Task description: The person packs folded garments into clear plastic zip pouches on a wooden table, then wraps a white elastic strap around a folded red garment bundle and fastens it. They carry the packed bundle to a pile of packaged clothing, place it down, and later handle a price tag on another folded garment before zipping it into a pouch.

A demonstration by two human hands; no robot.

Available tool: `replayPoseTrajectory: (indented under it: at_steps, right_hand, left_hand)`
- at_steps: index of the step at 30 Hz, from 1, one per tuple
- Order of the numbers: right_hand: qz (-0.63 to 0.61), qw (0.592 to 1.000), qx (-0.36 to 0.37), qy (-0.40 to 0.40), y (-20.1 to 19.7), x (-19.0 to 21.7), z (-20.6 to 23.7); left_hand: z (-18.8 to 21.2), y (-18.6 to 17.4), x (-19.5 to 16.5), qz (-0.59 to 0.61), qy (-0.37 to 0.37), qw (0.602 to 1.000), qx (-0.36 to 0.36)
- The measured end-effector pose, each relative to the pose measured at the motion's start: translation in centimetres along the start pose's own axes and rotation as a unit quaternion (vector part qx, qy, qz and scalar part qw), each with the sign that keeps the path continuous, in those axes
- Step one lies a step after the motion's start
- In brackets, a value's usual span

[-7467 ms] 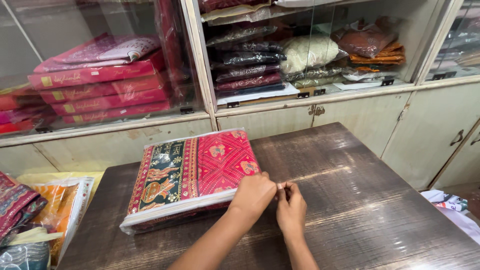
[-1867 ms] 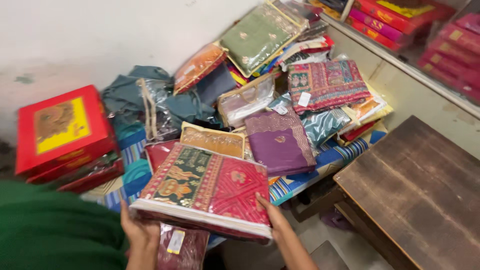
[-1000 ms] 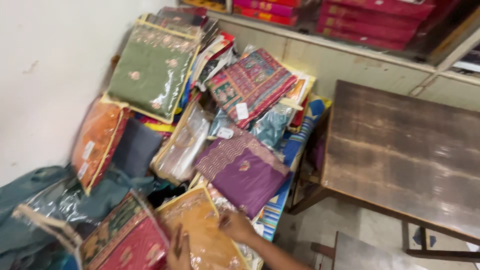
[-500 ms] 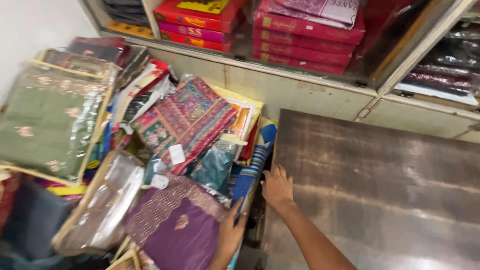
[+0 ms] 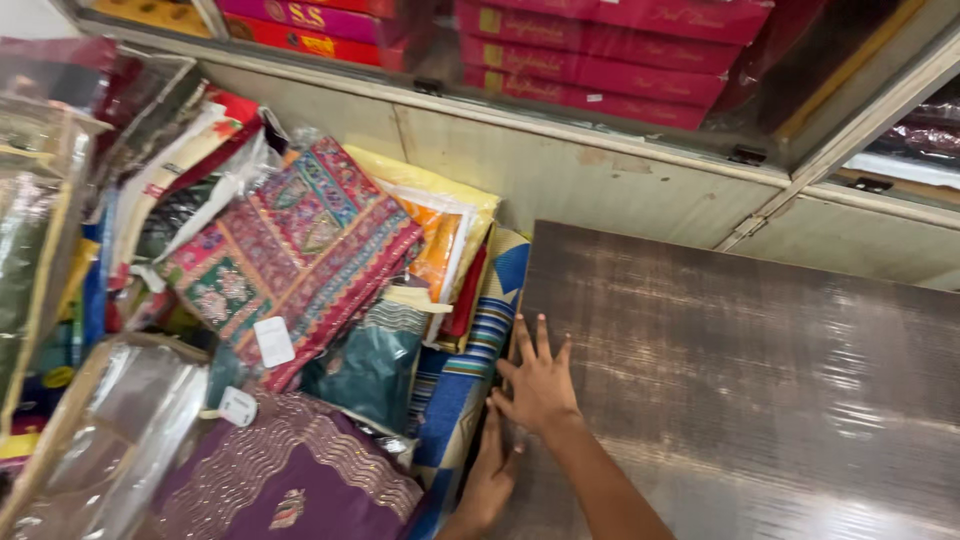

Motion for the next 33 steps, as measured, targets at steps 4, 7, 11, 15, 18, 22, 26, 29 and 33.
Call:
replayPoseTrajectory:
  at_steps: [4, 7, 11, 15, 18, 22, 26, 29, 33]
  right_hand:
    - [-0.009, 1.0, -0.015, -0.003, 0.6, -0.6, 0.6]
    - [-0.012, 1.0, -0.02, -0.001, 1.6, -1.6, 1.5]
    - [0.007, 1.0, -0.012, 0.015, 3.6, -3.9, 4.4]
    - [0.03, 0.998, 0.044, 0.044, 5.4, -7.2, 8.6]
    - [0.047, 0.99, 0.09, 0.095, 6.3, -8.8, 10.4]
    - [0.1, 0.973, 0.019, 0.206, 7.0, -8.4, 9.8]
    - [0.067, 0.973, -0.101, 0.195, 9.4, -5.1, 4.5]
    - [-0.026, 0.973, -0.158, 0.164, 12.2, -3.1, -0.9]
    - [-0.223, 0.942, -0.065, 0.244, 18.6, -5.6, -8.0]
  left_hand:
    - [-0.4, 1.8, 2.0, 0.014, -0.05, 0.997, 0.058]
    - [-0.8, 3.6, 2.5, 0.008, -0.021, 0.998, 0.066]
    - [-0.6, 8.7, 1.7, 0.01, -0.025, 0.998, 0.05]
    - [-0.4, 14.2, -1.3, 0.0, -0.044, 0.992, 0.118]
    - [0.0, 15.4, -1.4, -0.023, -0.029, 0.983, 0.18]
    - [-0.8, 11.1, 1.0, -0.074, 0.01, 0.973, 0.216]
    - [-4.7, 6.9, 7.3, -0.211, -0.064, 0.949, 0.226]
    - [-8.3, 4.5, 10.7, -0.261, 0.022, 0.956, 0.129]
    - [-13.9, 4.6, 15.2, -0.39, 0.113, 0.911, 0.07]
Point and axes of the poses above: each hand's wrist, its own z-axis away from the middle knuckle, its own y-axis out of the palm, x = y × z, the point moved 6 cm from there along -z, towards the middle knuckle, and after that the axes turned 11 degrees about -y, right-handed, at the moved point
